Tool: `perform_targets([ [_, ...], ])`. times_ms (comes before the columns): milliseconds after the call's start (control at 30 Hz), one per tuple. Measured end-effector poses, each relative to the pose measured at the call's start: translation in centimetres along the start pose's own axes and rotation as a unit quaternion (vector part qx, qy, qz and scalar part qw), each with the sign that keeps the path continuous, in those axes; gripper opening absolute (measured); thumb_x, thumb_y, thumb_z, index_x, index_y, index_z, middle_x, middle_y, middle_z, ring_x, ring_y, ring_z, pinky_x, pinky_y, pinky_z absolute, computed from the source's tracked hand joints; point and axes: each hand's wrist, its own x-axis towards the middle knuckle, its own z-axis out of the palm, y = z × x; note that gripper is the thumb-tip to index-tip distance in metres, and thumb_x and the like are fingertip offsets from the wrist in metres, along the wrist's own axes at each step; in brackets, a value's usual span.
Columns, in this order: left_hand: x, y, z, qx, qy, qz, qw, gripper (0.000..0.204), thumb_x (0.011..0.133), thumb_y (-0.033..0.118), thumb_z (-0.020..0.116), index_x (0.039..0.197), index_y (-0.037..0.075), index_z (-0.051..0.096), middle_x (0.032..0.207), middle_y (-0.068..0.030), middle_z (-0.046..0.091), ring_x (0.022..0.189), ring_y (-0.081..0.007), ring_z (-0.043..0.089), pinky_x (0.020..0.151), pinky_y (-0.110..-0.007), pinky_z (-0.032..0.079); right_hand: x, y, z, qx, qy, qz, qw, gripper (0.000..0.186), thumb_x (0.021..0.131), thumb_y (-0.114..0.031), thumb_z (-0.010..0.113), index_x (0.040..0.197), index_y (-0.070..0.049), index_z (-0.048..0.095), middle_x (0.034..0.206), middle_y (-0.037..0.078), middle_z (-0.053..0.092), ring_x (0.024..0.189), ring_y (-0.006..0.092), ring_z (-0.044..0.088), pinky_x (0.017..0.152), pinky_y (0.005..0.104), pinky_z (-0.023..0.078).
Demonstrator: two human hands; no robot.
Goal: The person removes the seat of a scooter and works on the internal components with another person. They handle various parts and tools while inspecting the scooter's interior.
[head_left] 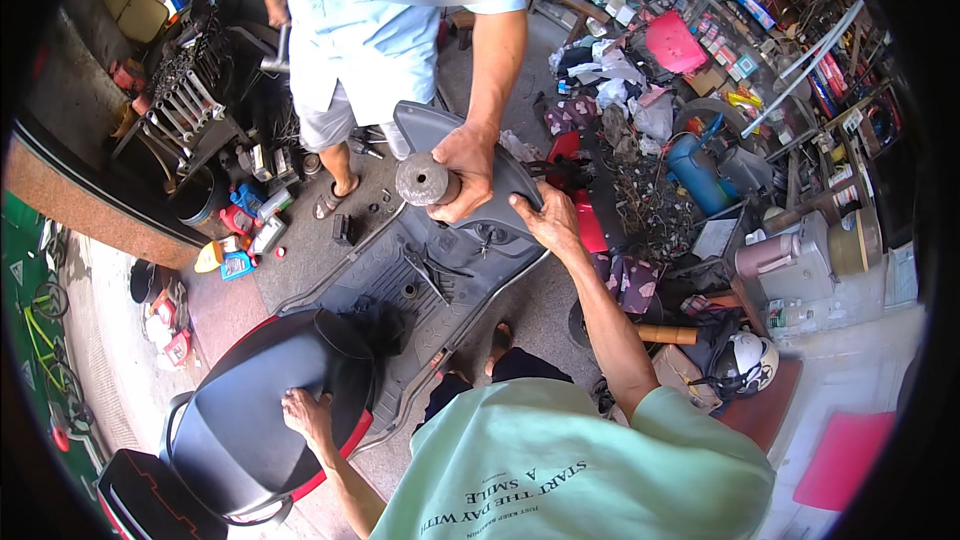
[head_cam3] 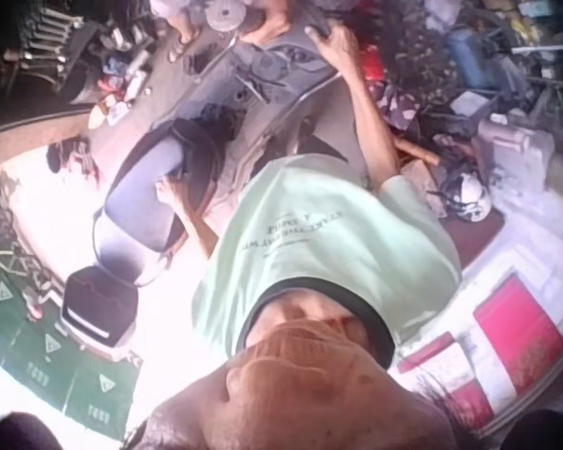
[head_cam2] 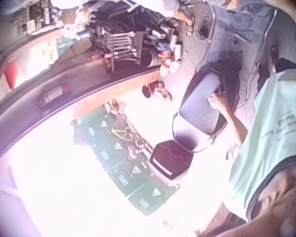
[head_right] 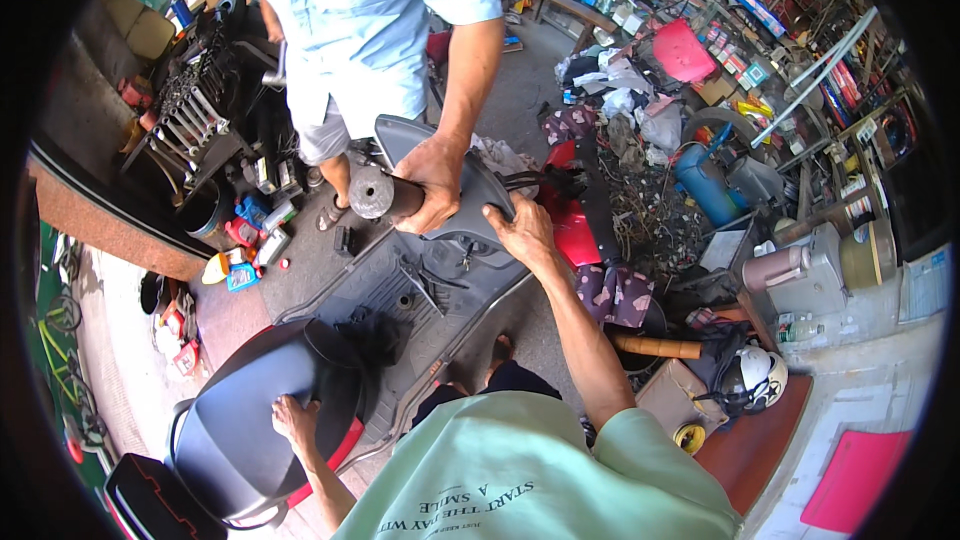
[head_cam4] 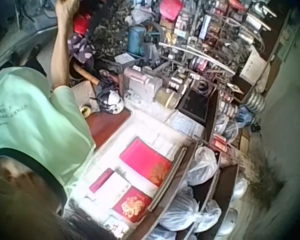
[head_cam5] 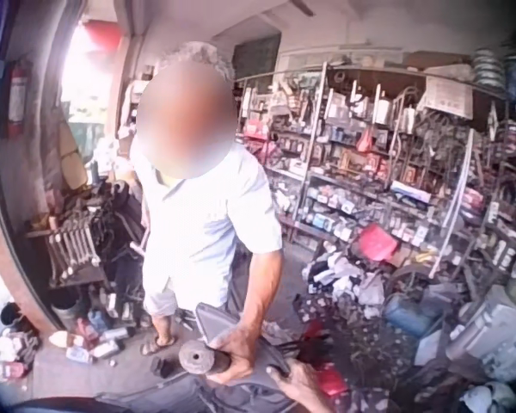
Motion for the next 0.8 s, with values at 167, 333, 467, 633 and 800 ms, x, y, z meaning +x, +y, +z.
perform_targets([
  [167,-1.6,-0.9,1.9,-0.007,0.045,0.009,0.999,0.079,0.065,0.034,0.075,0.123,-0.008,0.041,0.11,-0.0318,0.051,0.098,-0.0426,0.053,0.082,-0.046,0.045,-1.6,1.6,0.5,0.177,-0.006,-0.008,0.984,0.036,0.081,-0.031,0.063,0.098,0.001,0.062,0.081,0.02,0.065,0.076,0.0326,0.065,0.07,0.0389,0.049],
  [333,-2.3,0.6,1.0,0.008,0.009,-0.043,0.999,0.078,0.074,0.035,0.069,0.131,-0.006,0.035,0.123,-0.0374,0.043,0.113,-0.047,0.046,0.093,-0.048,0.04,-1.4,3.2,0.4,0.18,-0.051,-0.001,0.982,0.036,0.079,-0.029,0.065,0.099,0.001,0.06,0.088,0.019,0.065,0.081,0.0323,0.063,0.075,0.0385,0.048],
  [467,-1.9,0.4,0.3,0.013,-0.019,-0.064,0.998,0.076,0.076,0.034,0.067,0.132,-0.006,0.034,0.124,-0.038,0.041,0.115,-0.0473,0.045,0.095,-0.048,0.039,-2.0,1.8,0.8,0.185,-0.042,-0.019,0.982,0.042,0.075,-0.027,0.067,0.101,0.004,0.056,0.085,0.025,0.063,0.082,0.0384,0.062,0.071,0.0429,0.048],
  [633,-1.0,0.5,-0.5,-0.004,-0.078,-0.1,0.992,0.081,0.074,0.036,0.068,0.134,-0.004,0.032,0.128,-0.0366,0.038,0.119,-0.0468,0.041,0.099,-0.047,0.037,-2.7,1.2,0.6,0.14,-0.029,-0.053,0.988,0.046,0.076,-0.026,0.065,0.103,0.007,0.051,0.085,0.03,0.059,0.083,0.0463,0.058,0.071,0.0483,0.047],
  [800,-2.5,-2.7,2.6,-0.015,-0.015,-0.069,0.997,0.081,0.074,0.034,0.068,0.136,-0.002,0.03,0.131,-0.0365,0.036,0.122,-0.0465,0.038,0.102,-0.047,0.033,-2.8,0.8,-0.1,0.195,-0.086,-0.039,0.976,0.043,0.077,-0.025,0.065,0.103,0.006,0.05,0.085,0.028,0.06,0.081,0.0441,0.059,0.071,0.0459,0.048],
])
